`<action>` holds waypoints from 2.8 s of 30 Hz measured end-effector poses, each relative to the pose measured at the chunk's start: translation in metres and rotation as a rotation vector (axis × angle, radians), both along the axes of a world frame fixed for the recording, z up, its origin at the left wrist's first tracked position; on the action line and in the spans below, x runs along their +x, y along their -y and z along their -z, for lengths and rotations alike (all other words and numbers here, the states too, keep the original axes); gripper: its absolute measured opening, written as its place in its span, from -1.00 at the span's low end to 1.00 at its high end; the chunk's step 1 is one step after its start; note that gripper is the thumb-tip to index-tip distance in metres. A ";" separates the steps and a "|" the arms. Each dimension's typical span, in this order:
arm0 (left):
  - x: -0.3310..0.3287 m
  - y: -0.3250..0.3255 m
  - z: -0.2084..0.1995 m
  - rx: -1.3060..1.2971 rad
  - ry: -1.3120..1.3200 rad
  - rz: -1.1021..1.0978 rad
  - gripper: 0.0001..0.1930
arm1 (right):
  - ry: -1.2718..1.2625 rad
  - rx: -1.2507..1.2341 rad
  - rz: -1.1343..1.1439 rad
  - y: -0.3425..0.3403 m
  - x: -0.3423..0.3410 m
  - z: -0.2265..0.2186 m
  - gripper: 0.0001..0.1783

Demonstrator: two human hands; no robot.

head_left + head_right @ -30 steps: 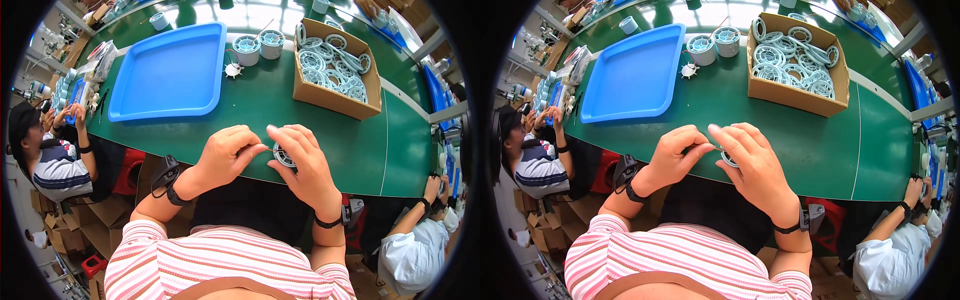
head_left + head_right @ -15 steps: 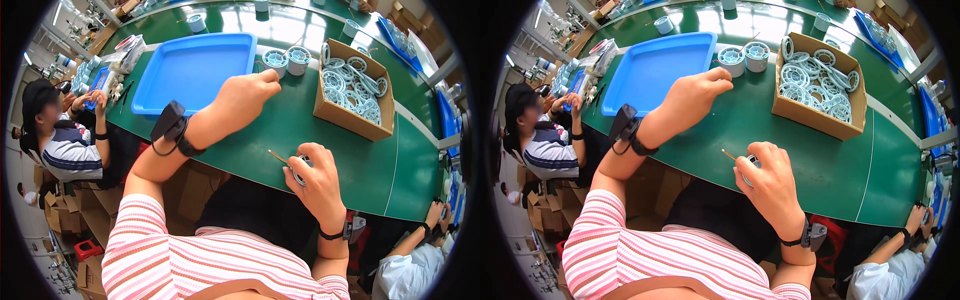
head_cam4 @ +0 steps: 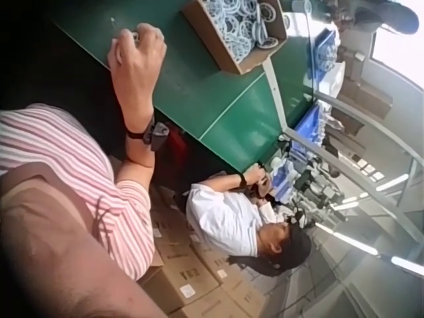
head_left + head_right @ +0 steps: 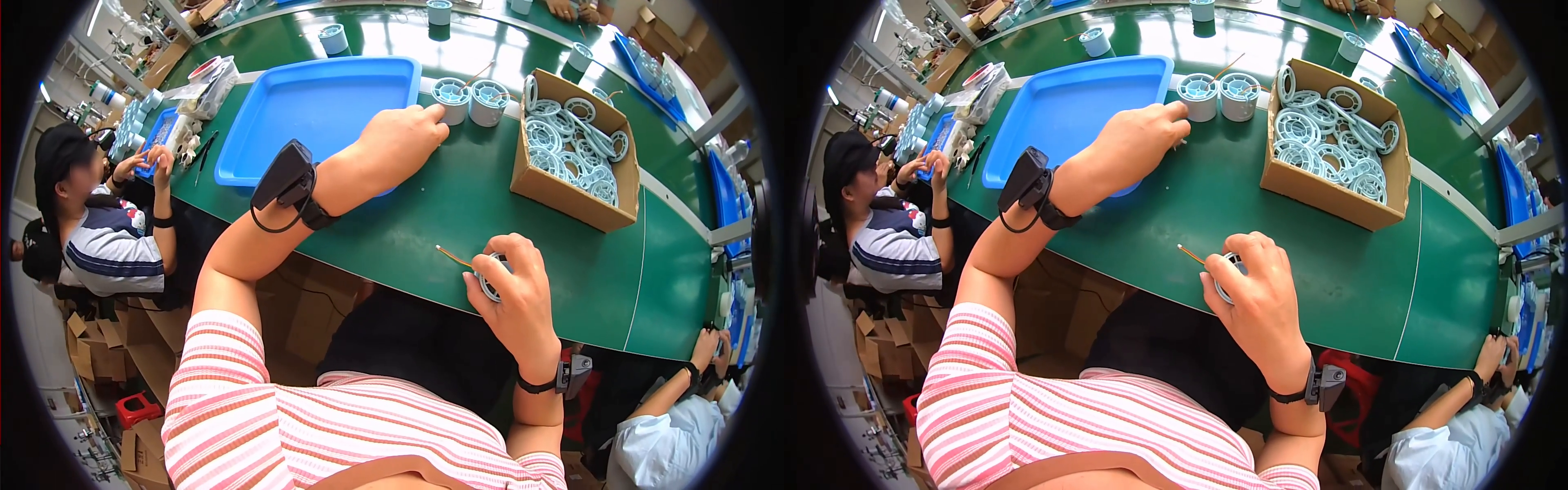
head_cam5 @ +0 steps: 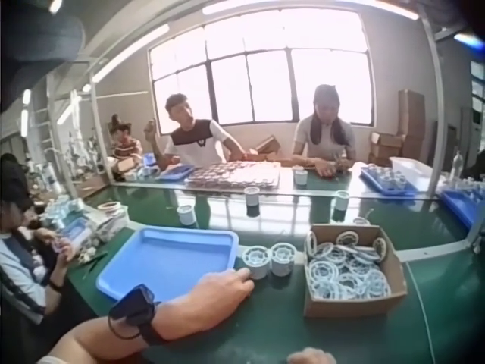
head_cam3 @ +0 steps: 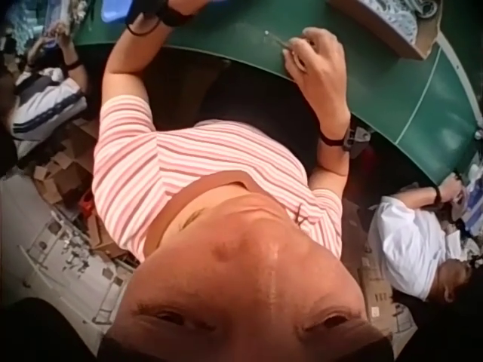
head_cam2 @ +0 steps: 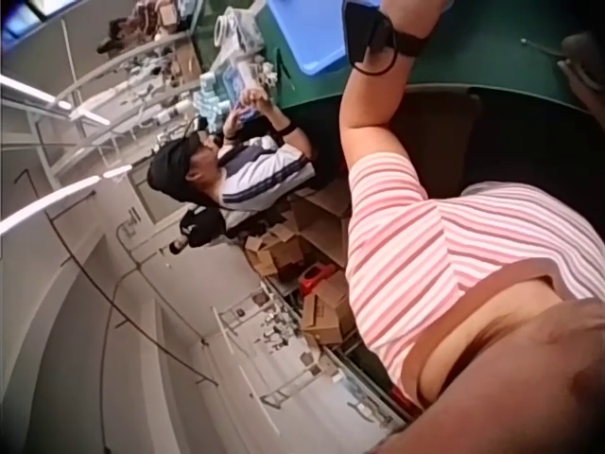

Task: The person assembles components by hand, picking up a motor and a plastic housing, then threading the motor's wires through the housing. The person presses the motor into the housing and places the assembled unit onto the table before repeating the process.

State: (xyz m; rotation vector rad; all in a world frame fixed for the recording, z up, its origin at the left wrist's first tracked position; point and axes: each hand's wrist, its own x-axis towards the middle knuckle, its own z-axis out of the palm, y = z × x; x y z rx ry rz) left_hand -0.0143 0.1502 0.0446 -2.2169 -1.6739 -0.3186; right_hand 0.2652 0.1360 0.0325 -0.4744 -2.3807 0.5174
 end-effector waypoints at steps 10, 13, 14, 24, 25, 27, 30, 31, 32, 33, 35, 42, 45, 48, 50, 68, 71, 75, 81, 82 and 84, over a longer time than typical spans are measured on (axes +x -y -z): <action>0.003 0.005 -0.001 -0.177 0.058 -0.095 -0.93 | 0.022 -0.018 -0.011 -0.001 0.003 -0.002 -0.71; 0.005 0.010 -0.012 -0.128 0.220 0.005 -0.93 | 0.057 -0.017 -0.004 -0.002 0.004 -0.004 -0.70; 0.013 0.012 -0.019 -0.247 0.520 -0.007 -0.92 | 0.056 -0.021 -0.006 -0.001 0.004 -0.006 -0.70; 0.092 0.083 -0.041 -0.507 1.919 0.344 -0.90 | -0.562 -0.693 0.040 0.029 -0.005 -0.034 -0.41; 0.092 0.083 -0.040 -0.522 1.922 0.356 -0.90 | -0.657 -0.879 0.032 0.031 -0.005 -0.035 -0.39; 0.091 0.085 -0.039 -0.378 1.544 0.420 -0.84 | -0.600 -0.760 -0.001 0.022 0.006 -0.029 -0.40; 0.090 0.085 -0.036 -0.310 1.346 0.483 -0.80 | -0.477 -0.534 -0.086 0.014 0.018 -0.022 -0.41; 0.090 0.084 -0.036 -0.309 1.329 0.515 -0.79 | -0.456 -0.451 -0.078 0.014 0.020 -0.021 -0.41; 0.090 0.084 -0.035 -0.307 1.312 0.545 -0.78 | -0.434 -0.369 -0.071 0.014 0.021 -0.020 -0.41; 0.089 0.084 -0.035 -0.312 1.315 0.551 -0.78 | -0.411 -0.286 -0.065 0.015 0.022 -0.019 -0.41; 0.090 0.087 -0.034 -0.399 1.334 0.476 -0.79 | -0.450 -0.343 -0.059 0.020 0.023 -0.016 -0.41; 0.098 0.094 -0.029 -0.357 1.365 0.418 -0.79 | -0.506 -0.467 -0.083 0.025 0.033 -0.014 -0.47; 0.100 0.095 -0.031 -0.349 1.382 0.413 -0.78 | -0.613 -0.723 -0.099 0.028 0.034 -0.015 -0.51; 0.101 0.096 -0.034 -0.338 1.382 0.422 -0.75 | -0.647 -0.745 -0.147 0.028 0.038 -0.018 -0.53; 0.105 0.097 -0.037 -0.235 1.277 0.389 -0.74 | -0.663 -0.758 -0.173 0.026 0.040 -0.019 -0.54; 0.107 0.087 0.000 -0.271 1.288 0.031 -0.90 | -0.232 -0.452 0.173 0.017 0.039 -0.023 -0.58; 0.106 0.090 0.004 -0.358 1.323 -0.043 -0.91 | -0.192 -0.418 0.228 0.023 0.036 -0.023 -0.58; 0.109 0.085 0.020 -0.194 1.257 0.035 -0.91 | -0.157 -0.383 0.267 0.027 0.033 -0.024 -0.58; 0.109 0.080 0.024 -0.068 1.000 0.135 -0.91 | -0.135 -0.333 0.241 0.024 0.034 -0.024 -0.62; 0.109 0.081 0.026 -0.121 1.047 0.156 -0.89 | -0.134 -0.334 0.244 0.024 0.034 -0.024 -0.62; 0.108 0.083 0.031 -0.231 1.140 0.197 -0.86 | -0.109 -0.351 0.252 0.024 0.036 -0.025 -0.63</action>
